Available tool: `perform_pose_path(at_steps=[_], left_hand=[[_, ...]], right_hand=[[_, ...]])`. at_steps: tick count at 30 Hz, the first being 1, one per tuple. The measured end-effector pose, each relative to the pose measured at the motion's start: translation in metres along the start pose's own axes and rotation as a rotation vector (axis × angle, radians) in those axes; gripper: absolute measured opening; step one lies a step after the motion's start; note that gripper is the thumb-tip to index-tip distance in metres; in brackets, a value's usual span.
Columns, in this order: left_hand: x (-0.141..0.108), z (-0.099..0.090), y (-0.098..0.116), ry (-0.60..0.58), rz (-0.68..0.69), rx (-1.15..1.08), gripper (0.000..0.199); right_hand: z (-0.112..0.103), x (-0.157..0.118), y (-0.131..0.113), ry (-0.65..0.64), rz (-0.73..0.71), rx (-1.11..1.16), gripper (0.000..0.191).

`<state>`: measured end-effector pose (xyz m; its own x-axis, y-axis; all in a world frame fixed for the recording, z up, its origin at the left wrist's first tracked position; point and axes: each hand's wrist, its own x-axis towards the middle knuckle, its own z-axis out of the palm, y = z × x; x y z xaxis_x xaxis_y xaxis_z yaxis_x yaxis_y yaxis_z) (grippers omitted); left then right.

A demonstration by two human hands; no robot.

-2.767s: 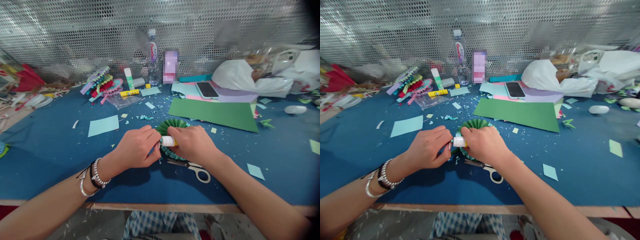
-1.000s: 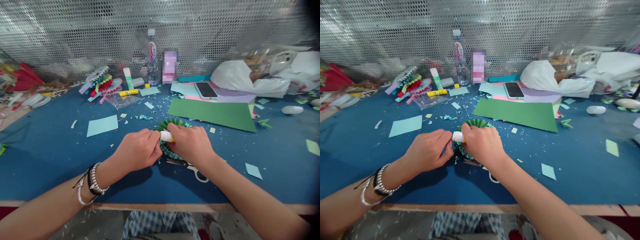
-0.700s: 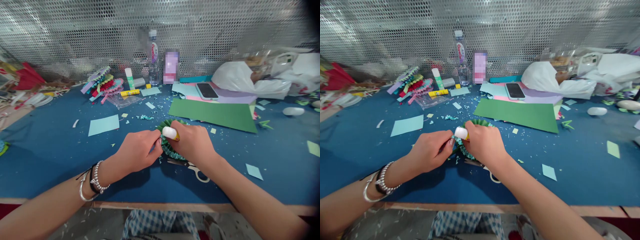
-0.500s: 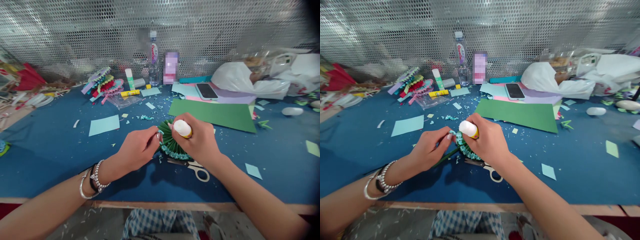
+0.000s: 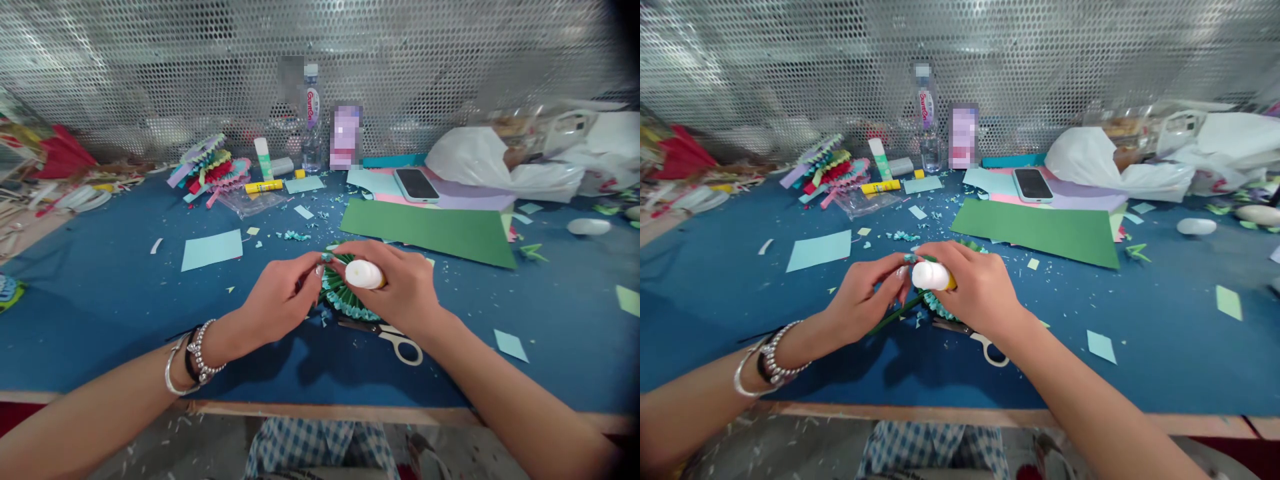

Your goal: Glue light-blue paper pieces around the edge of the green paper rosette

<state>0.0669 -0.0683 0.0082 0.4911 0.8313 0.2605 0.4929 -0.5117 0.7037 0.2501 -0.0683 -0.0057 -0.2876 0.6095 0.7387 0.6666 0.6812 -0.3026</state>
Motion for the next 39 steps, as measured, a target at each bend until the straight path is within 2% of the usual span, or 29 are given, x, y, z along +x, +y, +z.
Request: perform_pose_path(at_steps=[10, 12, 14, 17, 20, 23, 29, 33, 39], left_hand=[[-0.001, 0.001, 0.0, -0.036, -0.008, 0.047, 0.024], [0.0, 0.001, -0.002, -0.007, -0.016, 0.103, 0.025], [0.002, 0.0, -0.005, 0.072, -0.039, 0.212, 0.024], [0.009, -0.001, -0.014, 0.146, -0.089, 0.415, 0.023], [0.014, -0.001, -0.027, 0.074, -0.089, 0.562, 0.027], [0.016, 0.003, -0.036, 0.011, -0.063, 0.628, 0.033], [0.015, 0.012, -0.038, 0.032, -0.1, 0.566, 0.036], [0.018, 0.015, -0.043, 0.031, -0.134, 0.512, 0.033], [0.02, 0.012, -0.038, 0.089, -0.133, 0.306, 0.024]], right_hand=[[-0.002, 0.0, 0.001, -0.042, 0.0, -0.022, 0.025], [-0.003, 0.001, 0.001, -0.046, 0.017, -0.026, 0.025], [-0.004, 0.002, 0.002, -0.041, 0.05, -0.035, 0.024], [-0.005, 0.007, 0.009, -0.07, 0.186, -0.09, 0.021], [-0.006, 0.011, 0.02, -0.149, 0.378, -0.18, 0.017], [-0.004, 0.014, 0.03, -0.205, 0.512, -0.18, 0.017], [0.003, 0.014, 0.03, -0.318, 0.661, 0.011, 0.019], [0.008, 0.013, 0.026, -0.397, 0.653, 0.038, 0.018], [0.008, 0.012, 0.026, -0.398, 0.627, 0.037, 0.016]])
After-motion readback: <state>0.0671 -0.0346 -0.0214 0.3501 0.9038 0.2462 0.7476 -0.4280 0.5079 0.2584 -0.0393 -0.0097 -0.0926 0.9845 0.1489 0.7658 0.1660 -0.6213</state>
